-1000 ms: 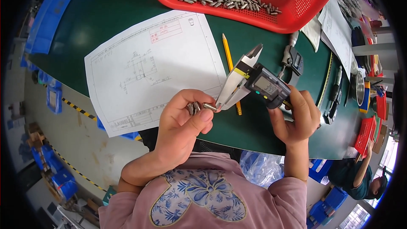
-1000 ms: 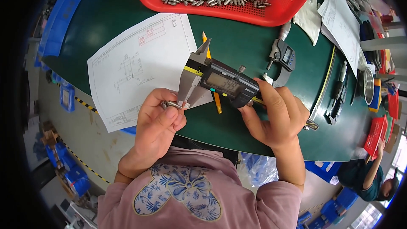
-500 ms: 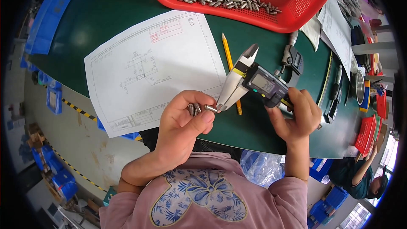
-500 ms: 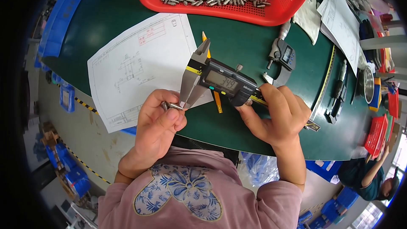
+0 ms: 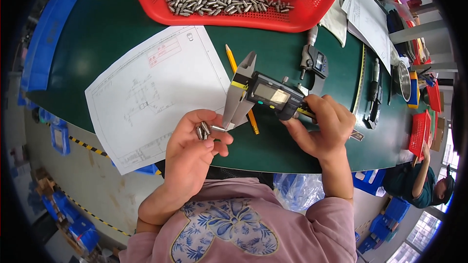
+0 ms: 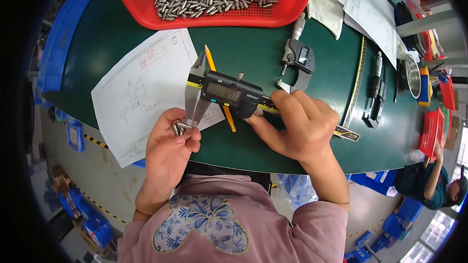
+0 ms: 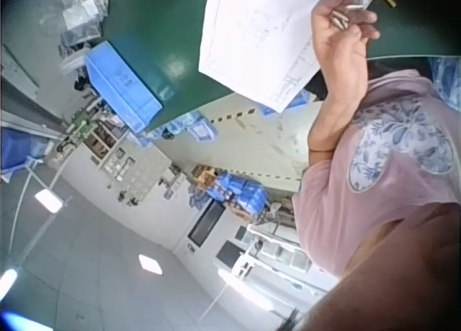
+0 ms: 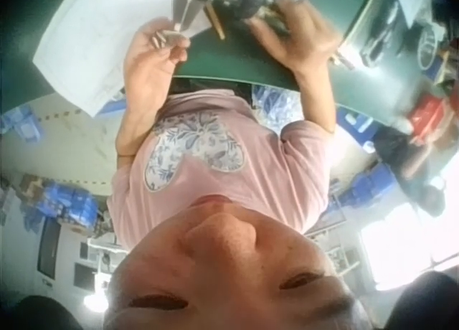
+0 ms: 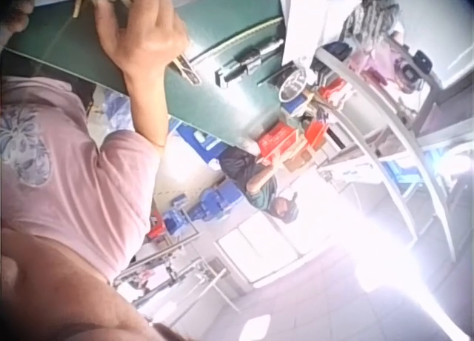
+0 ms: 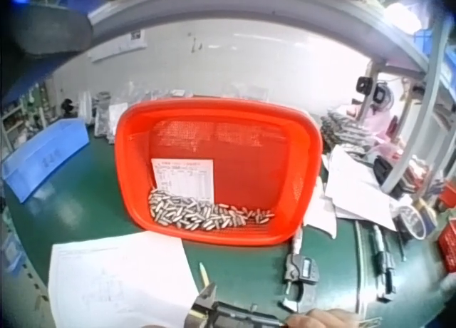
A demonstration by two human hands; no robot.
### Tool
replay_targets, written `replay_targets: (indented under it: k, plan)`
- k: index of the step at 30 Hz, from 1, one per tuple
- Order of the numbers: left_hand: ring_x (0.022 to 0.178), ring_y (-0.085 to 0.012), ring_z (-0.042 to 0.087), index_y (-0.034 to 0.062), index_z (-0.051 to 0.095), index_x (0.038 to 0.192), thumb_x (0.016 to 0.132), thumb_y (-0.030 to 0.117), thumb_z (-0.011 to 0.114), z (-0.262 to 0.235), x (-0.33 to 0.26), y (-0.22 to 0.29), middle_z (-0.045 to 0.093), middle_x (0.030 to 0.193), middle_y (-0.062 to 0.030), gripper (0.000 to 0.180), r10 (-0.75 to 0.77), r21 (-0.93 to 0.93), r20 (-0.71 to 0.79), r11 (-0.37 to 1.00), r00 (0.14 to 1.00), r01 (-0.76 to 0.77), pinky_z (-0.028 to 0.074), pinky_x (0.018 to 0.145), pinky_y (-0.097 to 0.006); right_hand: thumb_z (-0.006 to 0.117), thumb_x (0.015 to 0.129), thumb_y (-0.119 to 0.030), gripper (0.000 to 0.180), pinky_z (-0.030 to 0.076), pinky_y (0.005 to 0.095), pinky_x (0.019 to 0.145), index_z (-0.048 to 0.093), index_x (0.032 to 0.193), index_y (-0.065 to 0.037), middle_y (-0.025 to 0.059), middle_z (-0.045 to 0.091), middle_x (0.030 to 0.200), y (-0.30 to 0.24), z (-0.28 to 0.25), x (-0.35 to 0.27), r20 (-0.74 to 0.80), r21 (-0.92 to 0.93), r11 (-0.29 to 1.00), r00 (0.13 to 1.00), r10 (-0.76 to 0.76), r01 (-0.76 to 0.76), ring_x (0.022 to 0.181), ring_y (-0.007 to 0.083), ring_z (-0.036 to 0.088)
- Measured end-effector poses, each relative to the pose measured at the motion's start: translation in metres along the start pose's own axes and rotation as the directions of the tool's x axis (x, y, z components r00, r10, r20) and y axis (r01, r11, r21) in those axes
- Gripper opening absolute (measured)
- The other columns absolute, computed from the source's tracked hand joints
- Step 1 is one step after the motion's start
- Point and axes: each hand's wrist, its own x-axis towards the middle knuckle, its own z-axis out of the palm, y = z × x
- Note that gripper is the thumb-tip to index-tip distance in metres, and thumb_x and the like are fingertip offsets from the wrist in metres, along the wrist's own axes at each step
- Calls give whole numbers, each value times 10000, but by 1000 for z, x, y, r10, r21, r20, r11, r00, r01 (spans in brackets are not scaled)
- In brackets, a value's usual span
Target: Measure small cylindrical metal parts using a micrometer and digital calipers, recording the dimensions on a specification sheet.
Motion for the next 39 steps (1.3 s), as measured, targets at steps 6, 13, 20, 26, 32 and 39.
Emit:
replay_targets:
  k: [6,13,20,26,32,39]
  plan:
    - [1055,-290,532,-13,386,1186,827,-6,425,12,2,4,529,1027,-87,361,-7,33,-104,999,995,11,487,790,-300,779,577,-244,382,326,273,366,550,795,-27,59,469,541,0,-3,-2,0,-32,999,999,34,-34,403,192,456]
    - [1061,-264,537,-5,386,1190,880,64,430,9,3,3,527,1122,-162,321,-115,45,-39,992,993,116,509,784,-289,769,578,-201,382,341,269,375,572,845,-13,61,472,553,-4,1,-1,45,-13,999,998,49,-48,413,187,462]
    - [1042,-255,552,-7,413,1169,900,107,447,7,2,3,533,1135,-144,294,-68,43,-51,997,996,70,515,760,-281,732,585,-122,364,351,271,382,584,893,2,68,482,573,-10,-1,0,55,46,997,997,62,-65,426,185,470]
    - [1043,-255,552,-8,415,1152,898,105,454,8,3,1,552,1101,-140,281,-46,31,-68,998,997,48,519,756,-277,751,587,-147,365,349,264,379,585,877,1,62,478,562,-9,1,-1,50,42,998,998,48,-50,421,179,468]
    - [1049,-263,548,-18,410,1137,896,105,467,9,4,-1,546,1109,-162,277,-25,24,-77,999,997,27,512,769,-284,768,586,-181,374,342,260,370,578,852,0,56,473,549,-9,1,0,49,47,998,998,43,-45,413,174,466]
    - [1053,-262,545,-15,411,1134,895,101,470,9,4,-2,540,1120,-159,272,-12,41,-69,999,998,15,509,775,-280,780,580,-231,371,333,262,360,548,771,-15,49,462,531,-10,-1,1,56,-10,999,998,36,-36,397,173,451]
